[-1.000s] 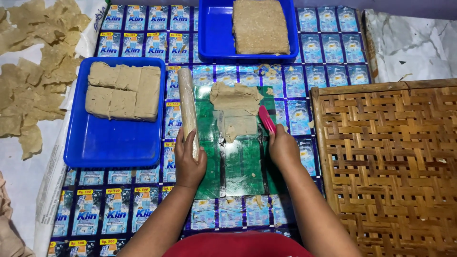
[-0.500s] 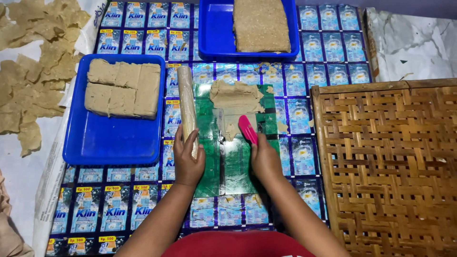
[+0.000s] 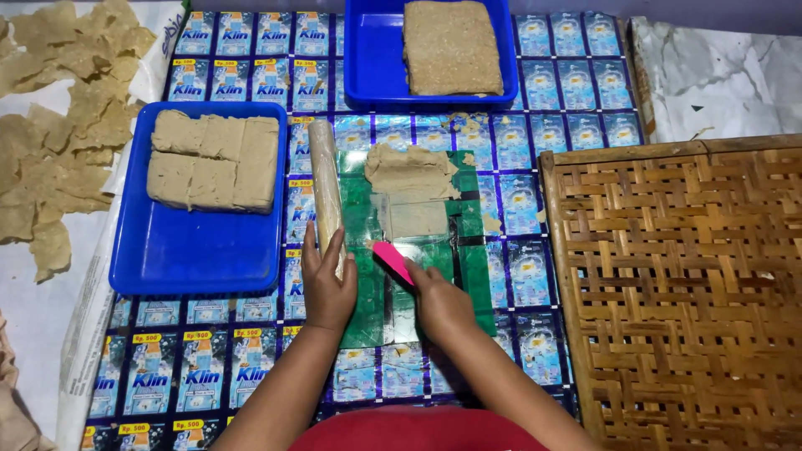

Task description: Flattening dough using a rolling pin and cutting it into sections with a scraper on a prepared surface.

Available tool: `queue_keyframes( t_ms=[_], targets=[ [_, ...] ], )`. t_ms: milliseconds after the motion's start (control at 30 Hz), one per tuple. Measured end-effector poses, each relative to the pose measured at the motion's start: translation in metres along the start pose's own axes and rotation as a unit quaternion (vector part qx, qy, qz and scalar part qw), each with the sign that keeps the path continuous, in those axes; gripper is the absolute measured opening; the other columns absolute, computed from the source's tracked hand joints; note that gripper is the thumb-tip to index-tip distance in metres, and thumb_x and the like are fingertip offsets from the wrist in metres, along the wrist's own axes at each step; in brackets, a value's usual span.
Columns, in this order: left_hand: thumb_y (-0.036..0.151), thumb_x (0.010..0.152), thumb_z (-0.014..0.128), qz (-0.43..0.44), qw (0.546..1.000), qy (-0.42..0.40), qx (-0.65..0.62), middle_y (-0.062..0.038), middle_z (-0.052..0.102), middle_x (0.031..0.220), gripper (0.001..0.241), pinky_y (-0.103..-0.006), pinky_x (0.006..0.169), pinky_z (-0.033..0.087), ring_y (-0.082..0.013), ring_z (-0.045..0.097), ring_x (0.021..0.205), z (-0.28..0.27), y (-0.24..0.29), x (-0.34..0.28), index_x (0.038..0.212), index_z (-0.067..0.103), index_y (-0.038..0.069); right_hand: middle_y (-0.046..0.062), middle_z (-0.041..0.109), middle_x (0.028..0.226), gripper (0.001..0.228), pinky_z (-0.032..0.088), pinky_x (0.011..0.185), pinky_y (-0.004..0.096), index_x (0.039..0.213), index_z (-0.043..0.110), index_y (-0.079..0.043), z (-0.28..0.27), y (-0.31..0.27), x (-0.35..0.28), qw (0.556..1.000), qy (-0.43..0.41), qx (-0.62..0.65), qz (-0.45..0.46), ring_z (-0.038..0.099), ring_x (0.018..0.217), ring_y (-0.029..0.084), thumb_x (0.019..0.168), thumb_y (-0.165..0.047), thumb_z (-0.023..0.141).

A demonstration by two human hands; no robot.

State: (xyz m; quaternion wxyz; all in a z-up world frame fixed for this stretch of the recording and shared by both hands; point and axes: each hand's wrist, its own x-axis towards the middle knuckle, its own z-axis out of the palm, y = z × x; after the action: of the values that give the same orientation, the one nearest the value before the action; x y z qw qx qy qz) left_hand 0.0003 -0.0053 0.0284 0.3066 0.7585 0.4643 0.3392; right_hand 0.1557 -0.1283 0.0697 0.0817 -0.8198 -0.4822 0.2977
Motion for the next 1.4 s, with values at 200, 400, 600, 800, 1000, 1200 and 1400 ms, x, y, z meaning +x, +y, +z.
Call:
queue_keyframes(
  t_ms=[200,400,600,800,1000,1200,1400],
  targets=[
    [0.033,0.095,0.064,0.058,0.976,-0.046,0.205,-0.027,0.025,0.166,0.053,-0.0648,0.122,0.008,-0.0432,0.015,0.156,-0.001,0.015,0.011,0.144,0.058,0.013,0.01,0.06,0.11,0.055,0.061,0.081,0.051,0.151,0.051,-0.032,-0.053,0.044,-0.023,0.982,0.066,-0.158,0.077,0.068,0.102,0.036,0.099,-0.013,0.044],
    [0.04,0.086,0.079,0.183,0.965,-0.166,0.088,-0.031,0.042,0.148,0.072,-0.0595,0.113,0.037,-0.0514,0.035,0.145,0.026,0.054,0.016,0.14,0.053,0.0,0.003,0.059,0.102,0.048,0.06,0.073,0.041,0.133,0.065,-0.046,-0.026,0.071,-0.006,0.954,0.113,-0.267,0.073,0.067,0.093,0.028,0.099,-0.018,0.046],
    [0.063,0.072,0.08,0.19,0.96,-0.15,0.141,-0.014,0.046,0.133,0.092,-0.0441,0.102,0.044,-0.0329,0.049,0.128,0.116,0.022,0.027,0.136,0.045,0.008,0.005,0.062,0.104,0.041,0.057,0.069,0.044,0.126,0.07,-0.044,-0.013,0.083,0.054,0.944,0.153,-0.288,0.049,0.068,0.091,0.032,0.101,-0.023,0.045],
    [0.022,0.069,0.082,0.119,0.979,-0.105,0.132,-0.007,0.046,0.114,0.05,-0.0443,0.085,0.048,-0.0315,0.055,0.104,0.148,0.025,0.052,0.108,0.051,0.014,0.007,0.063,0.1,0.03,0.054,0.067,0.047,0.108,0.078,-0.036,-0.043,0.065,0.083,0.909,0.225,-0.352,-0.01,0.068,0.086,0.035,0.098,-0.026,0.052],
    [0.013,0.089,0.075,-0.003,0.998,-0.048,-0.052,-0.006,0.058,0.104,0.009,-0.0407,0.078,0.054,-0.0327,0.065,0.095,0.122,0.046,0.058,0.093,0.066,0.011,0.007,0.062,0.099,0.041,0.057,0.068,0.049,0.119,0.074,-0.042,-0.089,0.052,0.04,0.954,0.14,-0.266,0.014,0.069,0.088,0.036,0.099,-0.022,0.045],
    [0.022,0.094,0.073,-0.183,0.971,-0.009,-0.155,-0.018,0.072,0.071,0.01,-0.0418,0.059,0.052,-0.0248,0.071,0.07,0.085,0.048,0.065,0.1,0.075,0.015,0.009,0.055,0.14,0.052,0.041,0.11,0.052,0.138,0.063,-0.035,-0.055,0.068,0.034,0.978,0.015,-0.205,0.031,0.055,0.131,0.034,0.088,-0.035,0.074],
    [0.013,0.092,0.075,-0.244,0.913,-0.013,-0.325,-0.011,0.07,0.06,0.013,-0.021,0.044,0.053,-0.0106,0.064,0.049,0.046,0.075,0.064,0.104,0.073,0.009,0.014,0.079,0.107,0.026,0.054,0.096,0.045,0.121,0.076,-0.016,-0.037,0.053,0.045,0.925,0.141,0.35,0.035,0.069,0.115,0.034,0.101,-0.022,0.061]
  ],
)
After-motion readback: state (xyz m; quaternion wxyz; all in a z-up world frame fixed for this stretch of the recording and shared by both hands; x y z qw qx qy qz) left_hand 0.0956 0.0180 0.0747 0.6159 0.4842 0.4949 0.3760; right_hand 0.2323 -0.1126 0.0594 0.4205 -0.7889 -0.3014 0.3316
